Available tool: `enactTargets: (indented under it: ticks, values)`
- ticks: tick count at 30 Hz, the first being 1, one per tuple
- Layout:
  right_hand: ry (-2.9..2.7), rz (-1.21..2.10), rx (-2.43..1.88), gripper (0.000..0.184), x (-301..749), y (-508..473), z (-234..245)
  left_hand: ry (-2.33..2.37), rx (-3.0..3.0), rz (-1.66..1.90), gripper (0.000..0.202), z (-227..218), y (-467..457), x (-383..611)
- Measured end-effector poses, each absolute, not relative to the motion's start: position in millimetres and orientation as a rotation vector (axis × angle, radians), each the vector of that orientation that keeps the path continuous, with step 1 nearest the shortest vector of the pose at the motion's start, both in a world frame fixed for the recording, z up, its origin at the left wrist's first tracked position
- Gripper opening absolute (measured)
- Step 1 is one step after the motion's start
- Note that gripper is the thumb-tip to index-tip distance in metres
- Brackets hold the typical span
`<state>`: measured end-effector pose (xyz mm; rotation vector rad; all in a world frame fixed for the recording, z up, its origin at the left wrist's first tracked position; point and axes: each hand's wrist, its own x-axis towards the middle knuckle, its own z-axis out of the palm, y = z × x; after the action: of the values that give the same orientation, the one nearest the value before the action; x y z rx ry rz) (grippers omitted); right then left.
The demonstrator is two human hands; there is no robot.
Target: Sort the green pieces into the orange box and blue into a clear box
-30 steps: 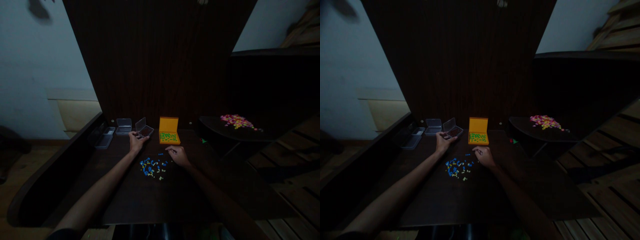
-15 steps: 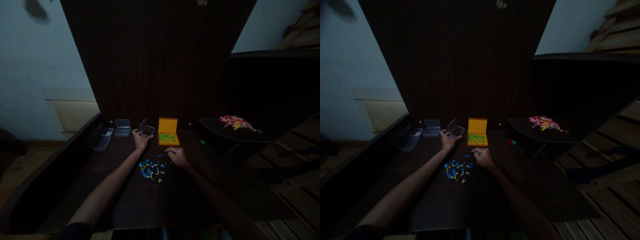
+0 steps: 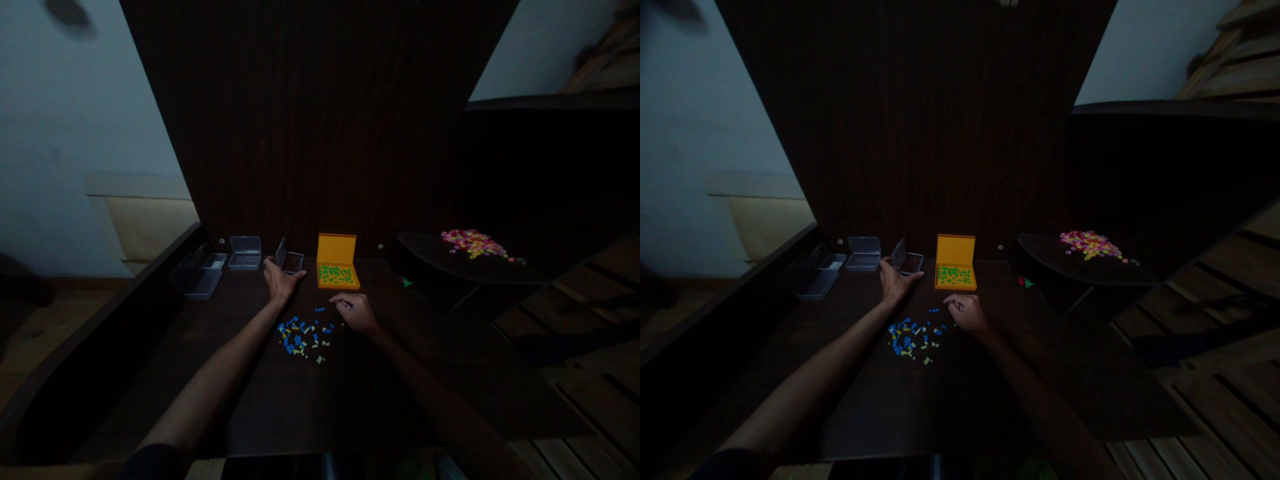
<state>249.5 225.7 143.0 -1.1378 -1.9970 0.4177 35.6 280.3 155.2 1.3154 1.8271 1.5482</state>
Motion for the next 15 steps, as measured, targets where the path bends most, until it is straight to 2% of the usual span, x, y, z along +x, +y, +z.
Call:
enactTargets:
  ticks: [5,10,13,15]
  values:
    - [-2.0,0.397,-1.084,0.026,249.9,226.8,141.1,1.998,1.434,1.369,0.095,159.9,275.7,33.4]
    - [-2.013,0.404,-1.072,0.025,250.4,225.6,140.8,1.957,1.5,1.271,0.099,164.8,271.4,23.4]
    - [-2.013,0.412,-1.078,0.025,250.4,225.3,140.4,1.905,1.582,1.175,0.088,166.5,268.0,8.6]
    - [-2.016,0.42,-1.08,0.025,249.7,225.1,140.3,1.932,1.747,1.125,0.07,166.8,265.0,-6.3]
